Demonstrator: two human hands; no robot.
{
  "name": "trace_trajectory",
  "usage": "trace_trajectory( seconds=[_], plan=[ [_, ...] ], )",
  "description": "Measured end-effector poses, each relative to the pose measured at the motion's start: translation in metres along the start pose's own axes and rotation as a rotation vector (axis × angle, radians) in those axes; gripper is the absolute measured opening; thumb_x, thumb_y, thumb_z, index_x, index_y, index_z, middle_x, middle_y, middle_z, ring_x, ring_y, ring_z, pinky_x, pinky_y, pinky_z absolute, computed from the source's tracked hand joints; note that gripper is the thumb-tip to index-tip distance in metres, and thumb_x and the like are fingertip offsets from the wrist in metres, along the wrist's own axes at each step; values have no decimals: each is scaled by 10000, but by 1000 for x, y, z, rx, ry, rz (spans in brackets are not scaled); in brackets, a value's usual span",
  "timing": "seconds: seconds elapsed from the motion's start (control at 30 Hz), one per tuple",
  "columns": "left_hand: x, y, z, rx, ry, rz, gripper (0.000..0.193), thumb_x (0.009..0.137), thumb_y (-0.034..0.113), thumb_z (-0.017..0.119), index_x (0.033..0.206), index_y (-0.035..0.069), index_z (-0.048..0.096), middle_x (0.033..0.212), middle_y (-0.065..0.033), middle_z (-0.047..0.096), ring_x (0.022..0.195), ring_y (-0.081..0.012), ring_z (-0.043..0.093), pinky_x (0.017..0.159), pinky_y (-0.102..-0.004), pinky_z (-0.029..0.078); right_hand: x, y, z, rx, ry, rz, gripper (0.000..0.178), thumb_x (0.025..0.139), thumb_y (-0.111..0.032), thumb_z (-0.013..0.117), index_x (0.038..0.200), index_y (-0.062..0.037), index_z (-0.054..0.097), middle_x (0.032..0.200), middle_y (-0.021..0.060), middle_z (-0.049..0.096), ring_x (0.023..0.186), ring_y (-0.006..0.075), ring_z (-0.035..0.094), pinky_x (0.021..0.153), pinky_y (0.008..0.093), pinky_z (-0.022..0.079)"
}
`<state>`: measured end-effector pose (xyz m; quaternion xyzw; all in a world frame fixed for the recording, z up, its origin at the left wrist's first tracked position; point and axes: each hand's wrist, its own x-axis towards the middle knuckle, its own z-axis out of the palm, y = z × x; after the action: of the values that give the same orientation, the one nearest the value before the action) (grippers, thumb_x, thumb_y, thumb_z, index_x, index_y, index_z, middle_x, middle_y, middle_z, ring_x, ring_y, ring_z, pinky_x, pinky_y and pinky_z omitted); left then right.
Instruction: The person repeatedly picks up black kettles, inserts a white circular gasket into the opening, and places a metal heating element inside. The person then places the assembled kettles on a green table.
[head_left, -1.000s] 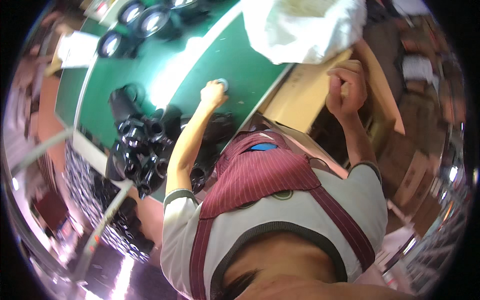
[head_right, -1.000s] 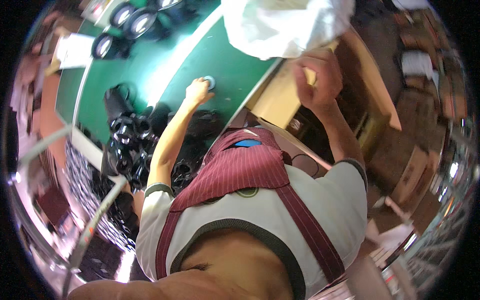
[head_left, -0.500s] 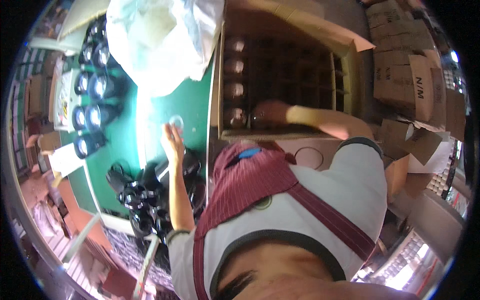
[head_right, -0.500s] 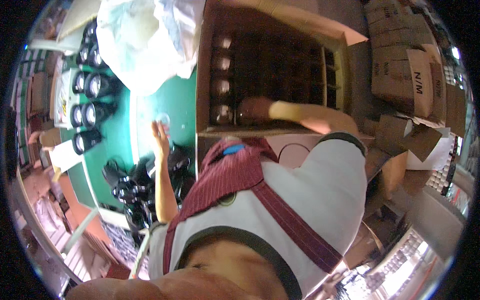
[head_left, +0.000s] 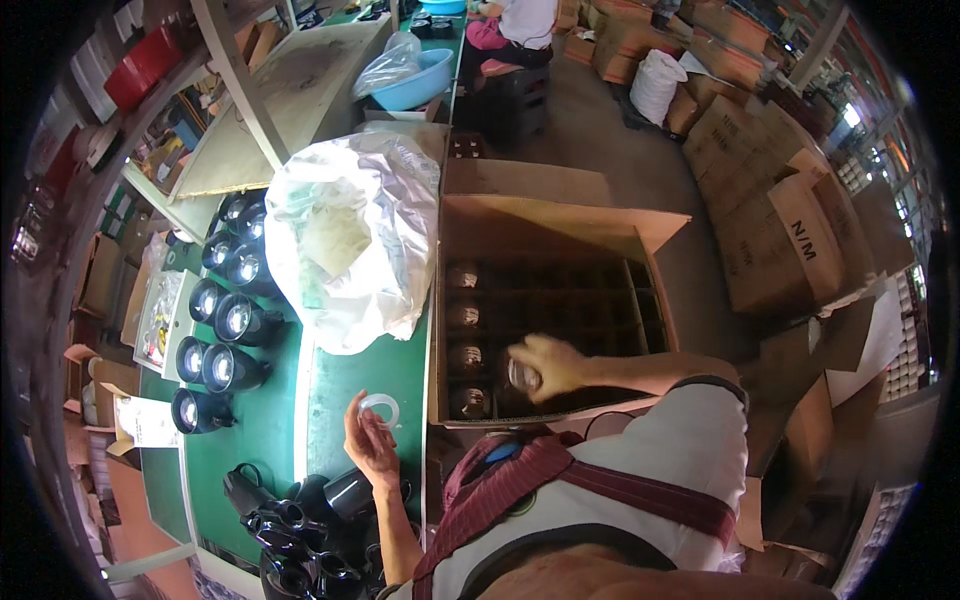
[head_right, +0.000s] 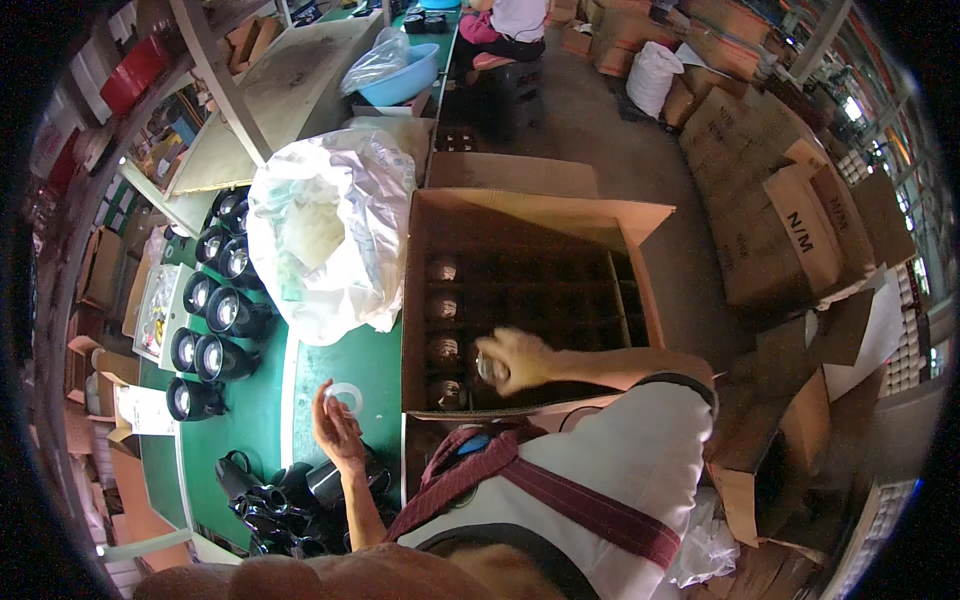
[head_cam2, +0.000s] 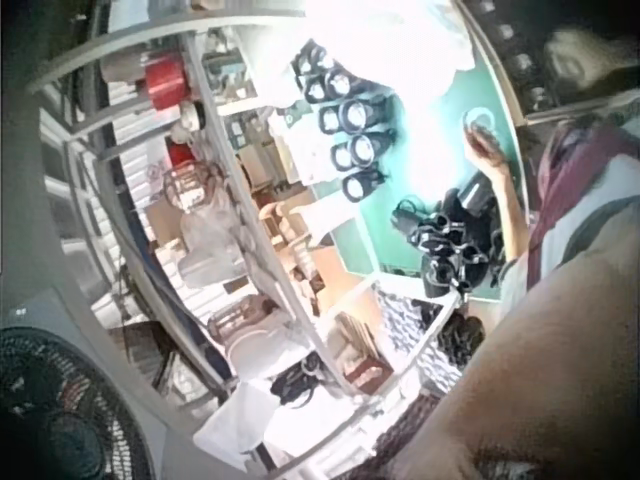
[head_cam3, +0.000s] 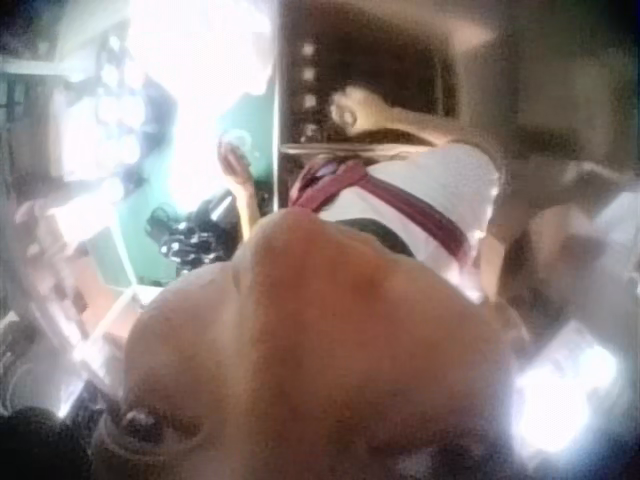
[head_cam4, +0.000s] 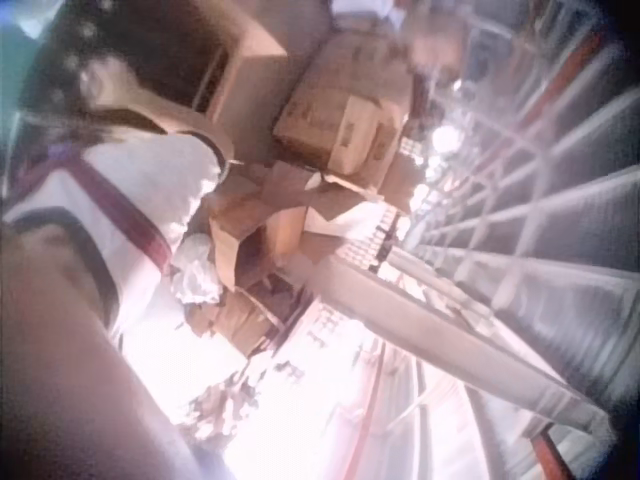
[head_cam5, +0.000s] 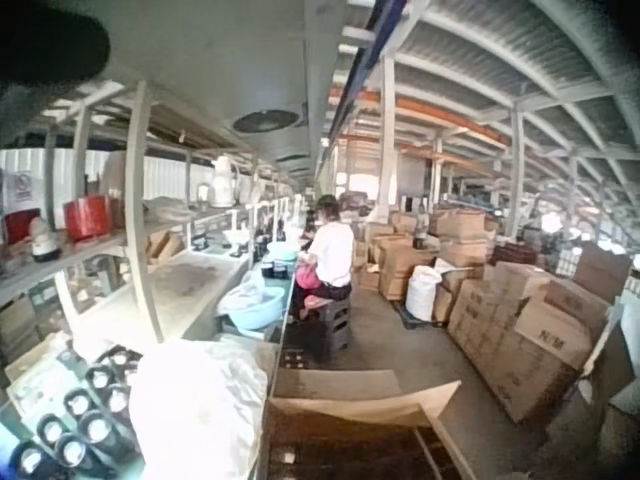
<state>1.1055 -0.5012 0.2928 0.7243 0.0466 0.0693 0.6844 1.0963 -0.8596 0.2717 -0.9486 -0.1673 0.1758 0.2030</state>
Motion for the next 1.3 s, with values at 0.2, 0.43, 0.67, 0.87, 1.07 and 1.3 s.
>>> trace_trajectory(
  seconds=[0.2,0.43,0.67,0.87,1.07,1.3],
  plan=[
    [6,60,39,-244,-202,115,330,1051,214,507,1283,0,602,730,18,533,484,-30,426,405,-189,302,12,-52,-86,1219,412,-72,767,810,-171,813,1466,-111,421,1269,45,579,1166,155,553,974,316,488],
    [32,88,10,-39,-139,209,346,1035,195,529,1283,-29,618,824,-34,656,559,-43,485,490,-201,374,50,-113,-53,1656,135,7,671,908,-236,728,1478,-137,388,1208,61,626,999,142,632,806,281,561],
    [15,94,-50,-44,3,11,316,1023,195,584,1253,-4,668,733,47,602,581,-19,469,515,-189,364,97,-146,-30,1290,-6,-318,428,977,-152,588,1375,-67,454,1262,143,614,1219,273,587,1004,420,534],
    [-5,85,-93,-140,223,45,355,1028,248,587,1328,66,637,684,90,536,535,0,354,472,-180,252,131,-205,-26,1869,-350,-141,524,970,-318,561,1399,-42,441,1333,118,578,1214,246,591,1031,447,507],
    [-19,67,-105,-305,480,147,487,1092,345,395,1513,104,423,1223,-39,612,967,-92,560,864,-260,461,169,-263,-3,1768,-598,-35,687,968,-553,483,1453,-72,411,1409,134,535,1262,309,561,1060,490,490],
    [4,61,-167,390,564,308,456,1034,238,459,1435,22,476,1288,-185,563,1240,-274,500,1061,-379,385,196,-328,23,1675,-787,33,712,956,-581,491,1481,-113,378,1373,120,561,1268,303,556,1090,492,460]
  ],
)
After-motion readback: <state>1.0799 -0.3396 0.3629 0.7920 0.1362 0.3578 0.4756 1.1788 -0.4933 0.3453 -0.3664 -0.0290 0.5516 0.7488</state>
